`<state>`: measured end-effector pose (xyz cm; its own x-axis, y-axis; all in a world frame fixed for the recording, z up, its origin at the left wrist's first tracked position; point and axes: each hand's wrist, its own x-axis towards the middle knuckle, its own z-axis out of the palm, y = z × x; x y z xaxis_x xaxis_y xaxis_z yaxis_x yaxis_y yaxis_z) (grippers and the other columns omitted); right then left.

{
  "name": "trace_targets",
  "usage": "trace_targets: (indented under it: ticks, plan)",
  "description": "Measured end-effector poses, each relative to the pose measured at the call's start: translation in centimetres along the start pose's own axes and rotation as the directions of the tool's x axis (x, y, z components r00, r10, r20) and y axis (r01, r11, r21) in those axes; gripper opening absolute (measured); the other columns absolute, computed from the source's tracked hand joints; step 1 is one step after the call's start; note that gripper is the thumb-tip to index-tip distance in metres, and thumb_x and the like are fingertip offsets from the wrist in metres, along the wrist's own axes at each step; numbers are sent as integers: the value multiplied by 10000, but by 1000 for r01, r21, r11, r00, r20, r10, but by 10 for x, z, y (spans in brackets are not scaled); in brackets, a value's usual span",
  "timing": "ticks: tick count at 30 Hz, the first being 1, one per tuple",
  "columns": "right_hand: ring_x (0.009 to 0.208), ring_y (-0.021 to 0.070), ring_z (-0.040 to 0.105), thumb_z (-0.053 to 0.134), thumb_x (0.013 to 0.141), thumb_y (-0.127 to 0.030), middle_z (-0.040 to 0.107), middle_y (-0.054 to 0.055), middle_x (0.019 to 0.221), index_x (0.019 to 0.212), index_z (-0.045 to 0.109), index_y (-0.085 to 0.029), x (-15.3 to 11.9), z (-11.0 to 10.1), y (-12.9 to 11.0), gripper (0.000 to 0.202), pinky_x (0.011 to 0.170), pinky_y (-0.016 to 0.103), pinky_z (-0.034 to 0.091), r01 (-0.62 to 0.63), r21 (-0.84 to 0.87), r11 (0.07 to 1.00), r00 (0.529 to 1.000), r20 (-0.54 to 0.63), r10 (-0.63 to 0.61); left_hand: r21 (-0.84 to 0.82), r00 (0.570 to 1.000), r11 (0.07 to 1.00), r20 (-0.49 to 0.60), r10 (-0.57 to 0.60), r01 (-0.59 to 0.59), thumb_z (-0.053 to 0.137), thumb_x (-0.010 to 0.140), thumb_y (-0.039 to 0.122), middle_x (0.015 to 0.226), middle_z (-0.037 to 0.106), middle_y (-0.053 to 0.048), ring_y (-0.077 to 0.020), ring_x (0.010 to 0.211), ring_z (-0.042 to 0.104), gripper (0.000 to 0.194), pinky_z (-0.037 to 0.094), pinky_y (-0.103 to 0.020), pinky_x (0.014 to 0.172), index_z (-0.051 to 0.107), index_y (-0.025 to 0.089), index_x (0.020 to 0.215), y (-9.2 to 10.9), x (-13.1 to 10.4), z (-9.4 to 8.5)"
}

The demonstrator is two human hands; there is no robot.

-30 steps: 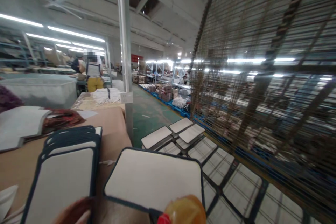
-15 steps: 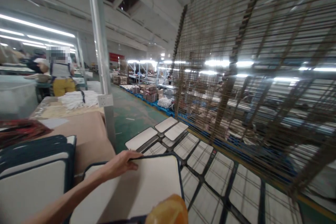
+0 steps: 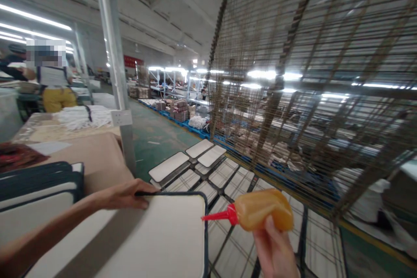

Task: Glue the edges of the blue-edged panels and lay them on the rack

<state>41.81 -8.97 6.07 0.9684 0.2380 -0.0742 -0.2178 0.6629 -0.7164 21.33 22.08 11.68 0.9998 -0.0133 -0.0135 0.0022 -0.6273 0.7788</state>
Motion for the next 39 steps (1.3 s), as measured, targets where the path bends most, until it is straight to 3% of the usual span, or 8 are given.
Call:
trace_targets:
  ticks: [3, 8, 13, 19, 25, 31, 39]
  plan:
    - [901, 231, 648, 875, 425, -338, 704, 3, 1011, 1040, 653, -327, -3, 16, -5, 654, 1097, 533, 212, 60, -26, 998, 993, 106, -57, -51, 995, 999, 96, -11, 16, 620, 764, 352, 770, 611, -4, -148, 698, 487, 329, 362, -180, 604, 688, 103, 967, 7, -6, -6]
    - [911, 291, 651, 852, 482, -336, 711, 65, 968, 1048, 664, -294, 0, 16, -8, 597, 1015, 585, 339, 121, -111, 986, 956, 281, -86, -67, 992, 997, 119, -40, 48, 631, 757, 432, 687, 564, 2, -115, 605, 416, 383, 317, -184, 527, 688, 86, 912, 8, -14, -12]
    - [951, 328, 639, 835, 492, -358, 709, 89, 957, 1029, 674, -277, 4, 14, -10, 566, 972, 587, 387, 157, -182, 971, 918, 389, -76, -138, 988, 987, 142, -66, 85, 647, 741, 458, 758, 629, -26, -146, 639, 486, 452, 390, -198, 571, 691, 92, 1003, 6, -17, -13]
    - [974, 363, 627, 836, 440, -392, 705, 113, 960, 1086, 647, -254, 0, 13, -12, 687, 984, 591, 367, 141, -256, 956, 932, 359, -42, -171, 984, 976, 140, -110, 134, 660, 733, 461, 835, 668, -34, -180, 711, 544, 472, 428, -207, 626, 690, 113, 1052, 9, -19, -16]
    - [952, 332, 643, 791, 521, -414, 699, 85, 1008, 1155, 599, -293, -5, 7, -12, 674, 942, 538, 430, 120, -245, 962, 901, 433, -2, -234, 977, 959, 174, -121, 160, 678, 728, 444, 822, 682, -39, -194, 729, 571, 449, 443, -219, 640, 699, 116, 1035, 8, -21, -20]
    - [891, 339, 659, 822, 436, -394, 708, 90, 982, 1171, 590, -300, -13, 7, -13, 776, 908, 521, 455, 115, -290, 950, 936, 351, -6, -248, 975, 953, 175, -133, 175, 693, 724, 418, 835, 690, -41, -211, 758, 587, 432, 451, -228, 660, 704, 127, 1043, 5, -22, -20]
    - [940, 358, 644, 800, 477, -440, 698, 104, 1014, 1168, 601, -299, -14, 6, -12, 733, 873, 509, 479, 125, -311, 942, 905, 426, 20, -229, 985, 963, 134, -111, 140, 645, 743, 379, 824, 667, -15, -151, 718, 521, 468, 386, -180, 635, 674, 21, 1042, 12, -24, -18]
